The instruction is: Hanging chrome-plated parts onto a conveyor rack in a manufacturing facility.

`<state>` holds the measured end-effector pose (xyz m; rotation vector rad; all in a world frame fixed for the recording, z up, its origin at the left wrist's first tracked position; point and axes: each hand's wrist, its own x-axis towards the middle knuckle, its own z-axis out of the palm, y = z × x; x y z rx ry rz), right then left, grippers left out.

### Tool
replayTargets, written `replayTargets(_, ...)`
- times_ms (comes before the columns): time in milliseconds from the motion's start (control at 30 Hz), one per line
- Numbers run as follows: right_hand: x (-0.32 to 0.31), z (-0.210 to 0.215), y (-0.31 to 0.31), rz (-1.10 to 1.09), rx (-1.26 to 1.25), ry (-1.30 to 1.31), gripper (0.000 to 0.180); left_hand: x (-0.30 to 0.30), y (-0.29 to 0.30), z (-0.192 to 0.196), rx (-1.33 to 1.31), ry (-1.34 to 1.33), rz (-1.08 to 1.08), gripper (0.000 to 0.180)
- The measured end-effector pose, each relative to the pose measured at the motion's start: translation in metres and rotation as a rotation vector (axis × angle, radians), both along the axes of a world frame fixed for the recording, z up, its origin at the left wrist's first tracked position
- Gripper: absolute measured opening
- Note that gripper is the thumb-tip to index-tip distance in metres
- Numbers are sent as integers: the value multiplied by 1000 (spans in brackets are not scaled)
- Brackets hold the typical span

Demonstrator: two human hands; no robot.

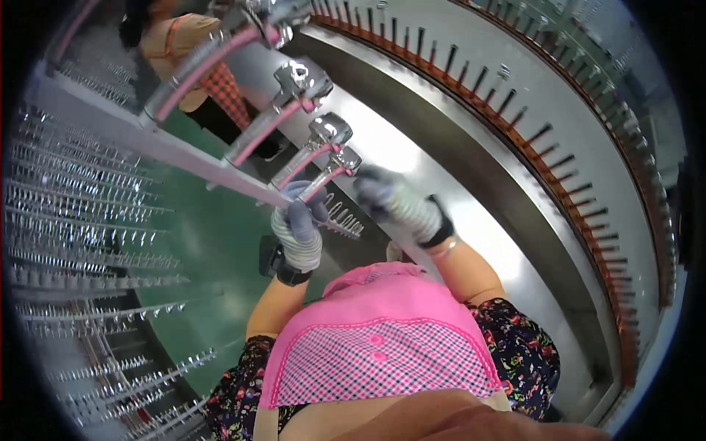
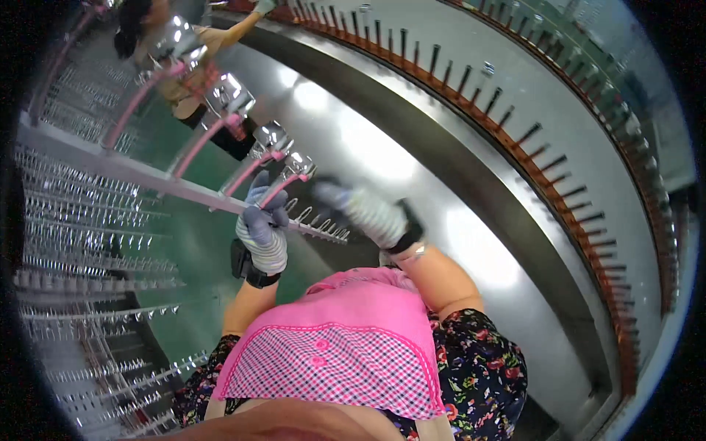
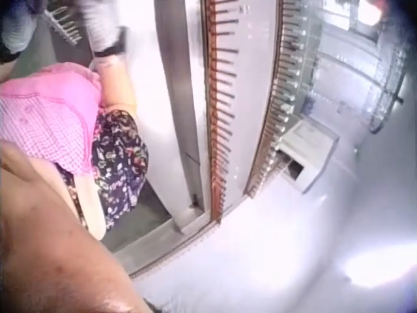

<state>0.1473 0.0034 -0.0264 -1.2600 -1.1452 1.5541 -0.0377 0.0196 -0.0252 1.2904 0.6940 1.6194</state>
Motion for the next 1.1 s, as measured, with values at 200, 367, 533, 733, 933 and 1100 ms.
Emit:
replayTargets(200, -46, -28, -2, 44, -10, 638, 35, -15, 6, 29, 343, 532, 188, 51)
replayTargets(367, -42, -76, -22, -251, -168, 462, 34, 9, -13, 73, 197, 22, -164, 45)
replayTargets(533, 62, -53, 11, -614, 123, 143, 28, -9, -15, 67, 287, 90, -5, 42)
replayTargets(733, 344, -48, 31, -1539, 293, -801, 41, -10, -26, 74, 166, -156, 11, 53)
replayTargets(933, 338, -63, 60, -1168, -22, -1181, 51, -2, -28, 53, 142, -138, 46, 49)
replayTargets(1100, 234, -130, 50, -781, 183, -734, 34, 14, -23, 66, 41, 34, 85, 46)
